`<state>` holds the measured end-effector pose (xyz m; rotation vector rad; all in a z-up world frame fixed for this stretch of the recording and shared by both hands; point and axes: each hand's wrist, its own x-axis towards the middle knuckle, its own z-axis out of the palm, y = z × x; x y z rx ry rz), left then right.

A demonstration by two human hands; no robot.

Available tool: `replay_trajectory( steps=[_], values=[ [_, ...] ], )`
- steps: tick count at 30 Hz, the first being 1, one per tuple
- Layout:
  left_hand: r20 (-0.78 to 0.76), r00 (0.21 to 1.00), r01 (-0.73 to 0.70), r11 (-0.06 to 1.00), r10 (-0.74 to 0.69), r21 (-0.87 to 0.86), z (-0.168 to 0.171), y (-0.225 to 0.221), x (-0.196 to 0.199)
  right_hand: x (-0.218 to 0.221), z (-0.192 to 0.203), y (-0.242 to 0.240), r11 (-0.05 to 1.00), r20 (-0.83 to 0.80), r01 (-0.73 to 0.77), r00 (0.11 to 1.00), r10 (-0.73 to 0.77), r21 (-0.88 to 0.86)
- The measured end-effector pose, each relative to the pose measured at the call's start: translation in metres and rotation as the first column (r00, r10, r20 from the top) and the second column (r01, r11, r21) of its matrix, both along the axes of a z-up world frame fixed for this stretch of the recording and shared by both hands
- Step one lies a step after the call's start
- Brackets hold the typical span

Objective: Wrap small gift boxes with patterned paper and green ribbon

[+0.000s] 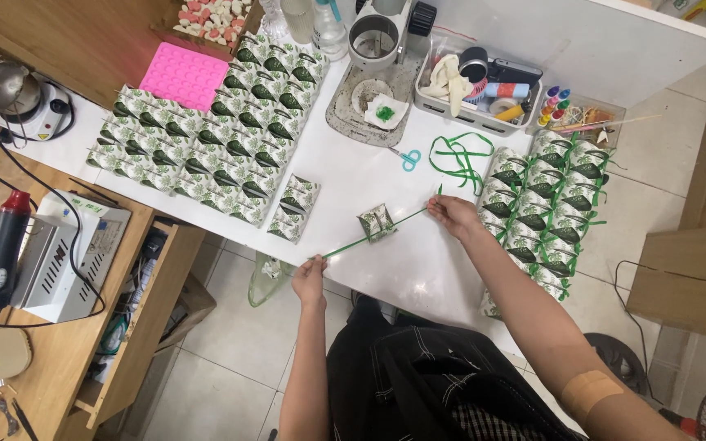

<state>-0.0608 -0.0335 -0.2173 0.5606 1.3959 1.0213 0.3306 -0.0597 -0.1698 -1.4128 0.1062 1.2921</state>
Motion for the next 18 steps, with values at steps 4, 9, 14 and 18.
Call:
replay_trajectory(
  steps=[4, 9, 14, 18],
  values=[
    [0.000, 1.000, -0.015, 1.000, 0.015, -0.001, -0.023, 0.016, 0.000, 0.001, -0.013, -0.004, 1.000, -0.004, 0.029, 1.000, -0.029, -0.007],
    [-0.135, 0.981, 0.134, 0.990, -0.138, -0.039, -0.019, 0.008, 0.003, -0.006, -0.016, -0.021, 0.999, 0.057, -0.048, 0.997, 0.049, -0.008],
    [-0.625, 0.746, 0.414, 0.895, -0.229, 0.165, 0.119, -0.027, 0.046, -0.062, 0.096, -0.049, 0.911, 0.538, -0.286, 0.738, 0.408, -0.298],
    [-0.759, 0.608, 0.670, 0.662, -0.232, 0.334, 0.162, -0.032, 0.087, -0.093, 0.129, -0.051, 0.830, 0.895, -0.504, 0.216, 0.389, -0.239]
  ],
)
